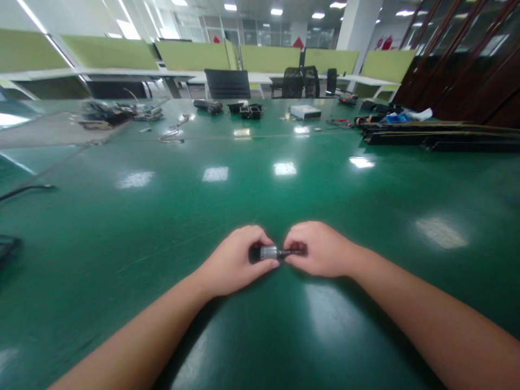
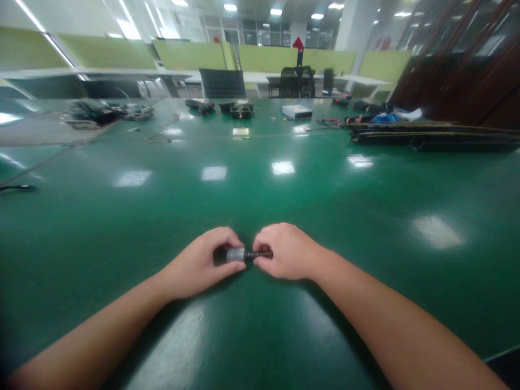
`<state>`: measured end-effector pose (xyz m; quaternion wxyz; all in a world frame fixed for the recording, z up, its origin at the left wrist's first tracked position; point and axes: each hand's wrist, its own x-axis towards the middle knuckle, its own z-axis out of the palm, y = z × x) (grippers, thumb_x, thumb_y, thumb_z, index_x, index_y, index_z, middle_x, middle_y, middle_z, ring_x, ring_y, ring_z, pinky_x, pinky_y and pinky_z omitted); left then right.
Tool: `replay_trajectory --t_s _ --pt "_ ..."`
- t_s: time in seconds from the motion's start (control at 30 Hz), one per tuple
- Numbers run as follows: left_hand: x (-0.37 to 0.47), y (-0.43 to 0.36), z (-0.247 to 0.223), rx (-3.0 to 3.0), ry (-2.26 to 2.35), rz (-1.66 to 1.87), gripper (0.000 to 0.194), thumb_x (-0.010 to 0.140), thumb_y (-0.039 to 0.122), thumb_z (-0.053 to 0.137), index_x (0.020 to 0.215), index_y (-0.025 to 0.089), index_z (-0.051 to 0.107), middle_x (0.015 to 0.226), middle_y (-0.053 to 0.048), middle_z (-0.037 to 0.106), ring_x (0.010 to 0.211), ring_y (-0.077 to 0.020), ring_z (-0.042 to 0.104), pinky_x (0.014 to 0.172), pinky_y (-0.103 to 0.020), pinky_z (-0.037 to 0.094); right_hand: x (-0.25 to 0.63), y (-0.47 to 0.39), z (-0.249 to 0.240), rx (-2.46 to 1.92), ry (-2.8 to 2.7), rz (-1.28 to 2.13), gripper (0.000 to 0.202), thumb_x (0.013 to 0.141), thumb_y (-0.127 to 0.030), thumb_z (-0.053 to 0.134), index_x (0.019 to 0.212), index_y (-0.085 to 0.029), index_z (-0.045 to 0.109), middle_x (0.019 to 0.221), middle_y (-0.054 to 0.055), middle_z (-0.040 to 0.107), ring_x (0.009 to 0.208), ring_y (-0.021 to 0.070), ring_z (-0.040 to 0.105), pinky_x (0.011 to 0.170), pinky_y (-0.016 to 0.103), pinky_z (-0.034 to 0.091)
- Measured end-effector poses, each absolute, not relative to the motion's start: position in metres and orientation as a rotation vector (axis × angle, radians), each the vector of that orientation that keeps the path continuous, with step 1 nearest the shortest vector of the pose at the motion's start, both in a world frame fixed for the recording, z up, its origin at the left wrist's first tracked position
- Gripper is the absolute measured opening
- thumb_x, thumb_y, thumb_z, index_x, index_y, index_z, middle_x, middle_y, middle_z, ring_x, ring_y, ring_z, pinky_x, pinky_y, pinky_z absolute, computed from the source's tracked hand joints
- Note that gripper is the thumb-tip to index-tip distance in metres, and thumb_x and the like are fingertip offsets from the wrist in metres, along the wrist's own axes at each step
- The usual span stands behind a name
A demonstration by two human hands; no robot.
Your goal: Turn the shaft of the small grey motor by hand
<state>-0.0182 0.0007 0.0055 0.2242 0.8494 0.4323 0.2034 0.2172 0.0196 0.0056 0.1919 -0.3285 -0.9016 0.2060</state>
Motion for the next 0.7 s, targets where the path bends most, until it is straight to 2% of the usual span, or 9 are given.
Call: replay_trajectory --t_s 0.7 --pt "-0.019 0.000 0.008 2.320 1.187 0.575 0.023 0.082 0.040 0.072 0.092 0.020 0.064 0.091 -0.003 0.066 0.083 -0.0201 0.061 0.076 -0.033 0.046 0.230 0.024 0.013 -0.930 -2.581 0.663 0.005 0.076 -0.017 0.069 0.080 -0.017 0.070 0.075 0.000 0.066 0.066 0.0114 0.055 0.061 0.023 0.038"
